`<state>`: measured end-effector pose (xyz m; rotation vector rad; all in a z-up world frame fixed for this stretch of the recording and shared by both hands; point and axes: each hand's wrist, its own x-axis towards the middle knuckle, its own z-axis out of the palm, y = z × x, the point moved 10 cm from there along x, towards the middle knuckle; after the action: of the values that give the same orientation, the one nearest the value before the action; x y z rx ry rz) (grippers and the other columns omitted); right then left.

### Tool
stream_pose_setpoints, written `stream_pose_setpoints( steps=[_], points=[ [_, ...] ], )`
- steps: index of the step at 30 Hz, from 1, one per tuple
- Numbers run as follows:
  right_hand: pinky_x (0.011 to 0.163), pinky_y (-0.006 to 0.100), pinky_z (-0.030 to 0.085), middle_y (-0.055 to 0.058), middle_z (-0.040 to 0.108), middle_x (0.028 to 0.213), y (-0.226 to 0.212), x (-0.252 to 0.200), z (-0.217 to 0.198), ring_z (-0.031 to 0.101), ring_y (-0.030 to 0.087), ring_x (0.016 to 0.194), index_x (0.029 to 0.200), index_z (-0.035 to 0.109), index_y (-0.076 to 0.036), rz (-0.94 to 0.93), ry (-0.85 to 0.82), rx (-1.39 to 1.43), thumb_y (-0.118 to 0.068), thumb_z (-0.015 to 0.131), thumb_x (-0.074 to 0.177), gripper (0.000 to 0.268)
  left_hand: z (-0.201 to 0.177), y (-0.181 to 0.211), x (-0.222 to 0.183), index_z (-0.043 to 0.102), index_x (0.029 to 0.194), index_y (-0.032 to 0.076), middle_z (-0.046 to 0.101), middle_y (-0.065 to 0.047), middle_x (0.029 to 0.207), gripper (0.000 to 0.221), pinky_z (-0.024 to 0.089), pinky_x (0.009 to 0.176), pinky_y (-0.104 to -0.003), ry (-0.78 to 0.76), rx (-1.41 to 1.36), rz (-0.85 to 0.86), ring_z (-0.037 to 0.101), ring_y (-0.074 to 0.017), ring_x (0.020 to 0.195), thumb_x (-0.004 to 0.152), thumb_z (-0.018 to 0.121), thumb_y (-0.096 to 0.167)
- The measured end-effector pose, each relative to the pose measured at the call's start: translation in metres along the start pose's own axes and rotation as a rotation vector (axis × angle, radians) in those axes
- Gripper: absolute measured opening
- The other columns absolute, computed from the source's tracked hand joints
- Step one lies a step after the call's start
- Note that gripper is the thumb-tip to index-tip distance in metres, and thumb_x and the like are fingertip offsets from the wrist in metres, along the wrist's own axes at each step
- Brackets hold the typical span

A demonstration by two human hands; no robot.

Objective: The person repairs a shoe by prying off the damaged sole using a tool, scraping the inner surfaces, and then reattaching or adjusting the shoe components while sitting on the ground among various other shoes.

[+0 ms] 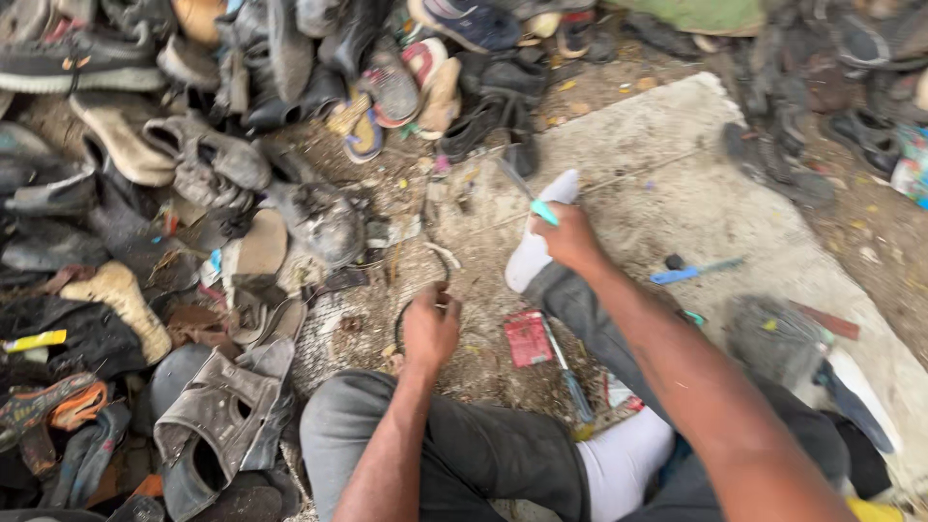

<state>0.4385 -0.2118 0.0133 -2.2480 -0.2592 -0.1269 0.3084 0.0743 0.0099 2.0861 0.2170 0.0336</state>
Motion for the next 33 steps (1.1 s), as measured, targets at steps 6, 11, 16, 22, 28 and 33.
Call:
stream_pose_setpoints(
  steps=[6, 11, 16, 22, 28, 33],
  points=[
    [0.086, 0.056, 0.052, 0.023, 0.052, 0.139, 0.004, 0.100, 0.082, 0.063, 0.046, 0.109, 0.122, 0.069, -0.009, 0.023, -0.078, -0.544, -0.021, 0.067, 0.092, 0.032, -0.006, -0.001, 0.010, 0.070, 0.118, 0.000, 0.077, -0.018, 0.098, 0.037, 0.056, 0.081, -0.043, -0.021, -0.036, -0.021, 0.074, -0.0335, 0.089, 0.088, 0.072, 0.020],
    [0.096, 0.051, 0.050, 0.022, 0.050, 0.142, 0.017, 0.158, 0.075, 0.062, 0.039, 0.115, 0.125, 0.067, -0.008, 0.170, -0.292, -0.702, -0.025, 0.066, 0.098, 0.032, 0.001, 0.003, 0.015, 0.067, 0.121, -0.002, 0.077, -0.017, 0.099, 0.037, 0.058, 0.080, -0.041, -0.135, -0.146, -0.102, 0.076, -0.0296, 0.082, 0.091, 0.067, 0.020],
    [0.092, 0.043, 0.056, 0.014, 0.072, 0.117, 0.004, 0.116, 0.093, 0.072, 0.026, 0.103, 0.122, 0.068, -0.010, 0.503, -0.356, -0.246, -0.024, 0.061, 0.101, 0.027, -0.005, 0.010, 0.018, 0.066, 0.122, -0.004, 0.076, -0.018, 0.100, 0.038, 0.058, 0.080, -0.041, -0.132, -0.173, -0.094, 0.076, -0.0299, 0.082, 0.091, 0.067, 0.018],
    [0.092, 0.047, 0.051, 0.023, 0.069, 0.113, -0.053, 0.036, 0.119, 0.067, 0.040, 0.106, 0.132, 0.065, -0.012, 0.152, -0.277, -0.261, -0.023, 0.067, 0.095, 0.039, -0.014, 0.026, 0.000, 0.067, 0.118, -0.003, 0.075, -0.019, 0.100, 0.036, 0.058, 0.082, -0.042, -0.109, -0.184, -0.071, 0.076, -0.0321, 0.088, 0.091, 0.068, 0.020],
    [0.099, 0.052, 0.048, 0.023, 0.046, 0.153, -0.045, 0.123, 0.118, 0.059, 0.044, 0.122, 0.131, 0.064, -0.007, -0.050, -0.209, -0.498, -0.018, 0.065, 0.089, 0.043, -0.011, 0.021, 0.004, 0.067, 0.116, -0.003, 0.076, -0.021, 0.101, 0.035, 0.057, 0.084, -0.043, -0.062, -0.187, -0.025, 0.075, -0.0346, 0.094, 0.089, 0.068, 0.018],
    [0.102, 0.056, 0.046, 0.019, 0.033, 0.163, -0.023, 0.174, 0.147, 0.055, 0.044, 0.128, 0.129, 0.067, -0.008, -0.022, -0.371, -0.602, -0.022, 0.064, 0.092, 0.039, 0.009, 0.000, 0.017, 0.068, 0.113, -0.004, 0.075, -0.022, 0.100, 0.035, 0.057, 0.082, -0.044, -0.084, -0.138, -0.070, 0.074, -0.0345, 0.090, 0.089, 0.070, 0.021]
  ],
)
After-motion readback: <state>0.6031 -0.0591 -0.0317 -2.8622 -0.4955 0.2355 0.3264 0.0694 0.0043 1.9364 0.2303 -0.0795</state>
